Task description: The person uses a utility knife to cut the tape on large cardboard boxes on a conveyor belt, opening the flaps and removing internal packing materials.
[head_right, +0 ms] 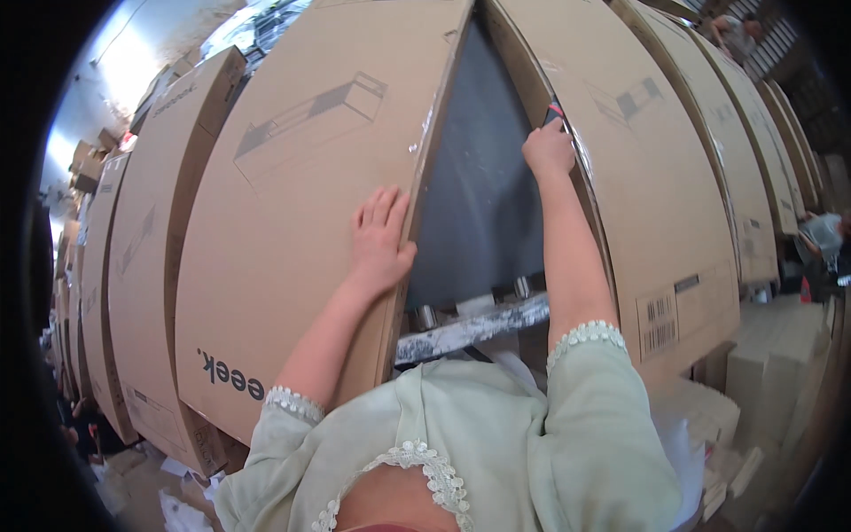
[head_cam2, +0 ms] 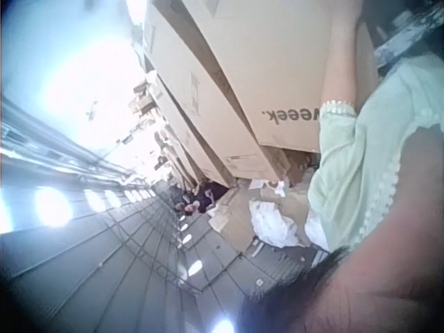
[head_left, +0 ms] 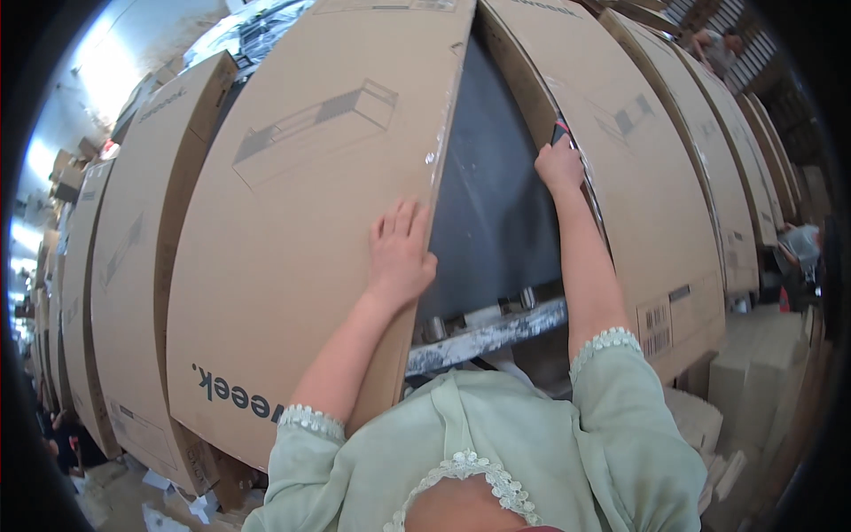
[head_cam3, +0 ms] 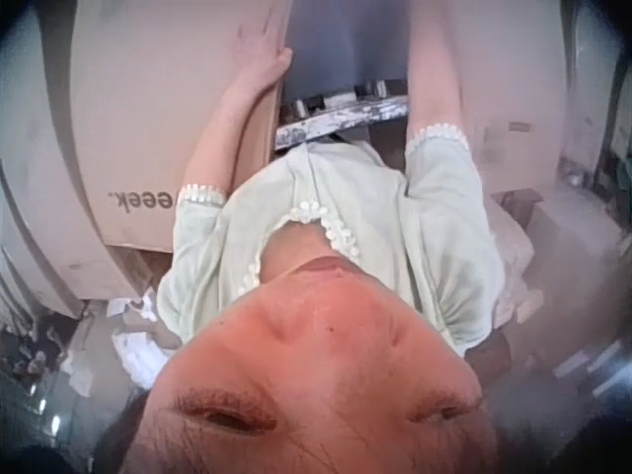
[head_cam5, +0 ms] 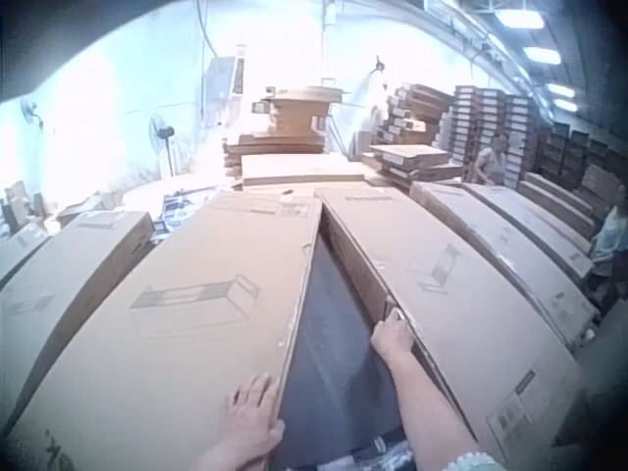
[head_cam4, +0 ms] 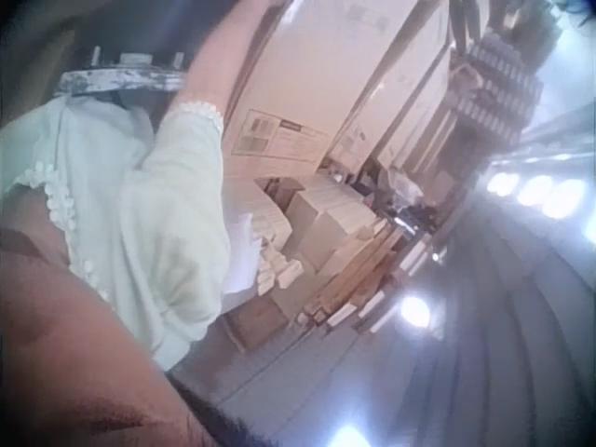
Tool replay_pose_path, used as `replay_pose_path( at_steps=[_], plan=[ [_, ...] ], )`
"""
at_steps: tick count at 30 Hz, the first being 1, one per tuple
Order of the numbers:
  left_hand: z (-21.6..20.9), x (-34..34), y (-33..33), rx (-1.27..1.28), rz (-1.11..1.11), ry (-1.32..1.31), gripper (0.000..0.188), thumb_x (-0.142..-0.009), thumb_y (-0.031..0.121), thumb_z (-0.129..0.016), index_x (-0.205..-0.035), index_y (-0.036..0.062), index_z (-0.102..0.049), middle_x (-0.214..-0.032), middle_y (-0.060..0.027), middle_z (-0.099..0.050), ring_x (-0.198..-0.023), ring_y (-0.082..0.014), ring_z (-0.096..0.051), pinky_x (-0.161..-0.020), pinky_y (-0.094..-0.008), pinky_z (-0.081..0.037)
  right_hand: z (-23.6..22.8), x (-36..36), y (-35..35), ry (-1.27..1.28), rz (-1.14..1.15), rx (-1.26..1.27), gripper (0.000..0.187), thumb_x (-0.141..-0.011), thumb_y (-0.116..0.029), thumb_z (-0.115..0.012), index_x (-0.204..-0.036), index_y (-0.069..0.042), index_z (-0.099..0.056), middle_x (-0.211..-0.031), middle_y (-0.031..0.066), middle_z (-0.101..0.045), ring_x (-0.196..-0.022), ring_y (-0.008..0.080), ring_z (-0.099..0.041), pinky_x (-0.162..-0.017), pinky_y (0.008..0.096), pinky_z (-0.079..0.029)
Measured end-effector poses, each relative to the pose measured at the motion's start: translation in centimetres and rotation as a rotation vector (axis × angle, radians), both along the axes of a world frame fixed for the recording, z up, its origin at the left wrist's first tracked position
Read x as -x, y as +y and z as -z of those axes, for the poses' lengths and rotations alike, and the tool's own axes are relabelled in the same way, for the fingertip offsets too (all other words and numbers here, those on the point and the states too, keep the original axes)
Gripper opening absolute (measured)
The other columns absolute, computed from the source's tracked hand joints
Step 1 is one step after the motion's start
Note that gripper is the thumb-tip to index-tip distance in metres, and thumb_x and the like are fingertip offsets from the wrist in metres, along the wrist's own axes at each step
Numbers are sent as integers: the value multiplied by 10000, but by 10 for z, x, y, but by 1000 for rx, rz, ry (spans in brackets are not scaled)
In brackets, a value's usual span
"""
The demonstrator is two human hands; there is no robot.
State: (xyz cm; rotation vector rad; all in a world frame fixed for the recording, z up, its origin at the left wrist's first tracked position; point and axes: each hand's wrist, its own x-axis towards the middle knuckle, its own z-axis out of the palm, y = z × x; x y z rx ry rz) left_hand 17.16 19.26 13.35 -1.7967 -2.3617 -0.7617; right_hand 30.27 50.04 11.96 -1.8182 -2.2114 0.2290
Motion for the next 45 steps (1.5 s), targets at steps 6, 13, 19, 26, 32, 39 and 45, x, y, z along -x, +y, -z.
replay_pose_path(
  at_steps=[6,13,19,26,32,39,45],
  plan=[
    [24,4,-5,12,-23,-2,692,-686,164,-617,-1356,108,-455,-1414,-110,-420,-1308,-281,-381,-1073,-419,-255,11,-153,-170,-76,-32,-145,523,-896,-281,-536,-1312,9,-408,-1072,302,-570,-940,462,-599,-794,525,-498],
    [32,12,-18,30,-7,10,637,-723,178,-587,-1346,122,-466,-1430,-102,-417,-1355,-268,-343,-1110,-425,-225,2,-279,-340,-2,-44,-146,545,-914,-242,-537,-1378,-5,-377,-1050,239,-552,-884,431,-590,-714,492,-498],
    [34,19,-26,106,1,-24,670,-728,190,-593,-1378,131,-443,-1448,-82,-402,-1368,-259,-321,-1116,-409,-222,-21,-338,-423,70,85,101,575,-905,-192,-569,-1405,-18,-345,-979,200,-538,-802,421,-577,-661,461,-485],
    [41,31,-42,124,-42,13,649,-734,166,-613,-1365,140,-463,-1449,-79,-402,-1359,-265,-335,-1104,-403,-260,-74,-403,-424,348,-188,390,536,-863,-129,-625,-1349,4,-442,-1203,208,-571,-1054,342,-607,-891,371,-474],
    [43,15,-36,59,-111,183,510,-751,173,-645,-1229,34,-534,-1324,-161,-492,-1297,-333,-394,-1071,-456,-302,-62,-379,-293,718,-73,189,610,-824,-40,-522,-1405,2,-342,-1215,106,-503,-1073,186,-501,-968,297,-376],
    [69,-27,82,106,355,269,457,-788,190,-642,-1216,67,-541,-1300,-116,-531,-1294,-281,-415,-1067,-471,-293,-26,-166,-142,488,-235,154,492,-684,-279,-800,-1006,-42,-512,-902,136,-646,-849,268,-645,-678,391,-483],
    [79,-3,163,167,461,207,473,-851,213,-592,-1292,79,-491,-1370,-140,-467,-1293,-292,-409,-1031,-445,-339,16,-67,-47,16,-205,118,680,-579,-443,-840,-999,-21,-513,-911,191,-661,-866,350,-645,-770,420,-501]
  ],
)
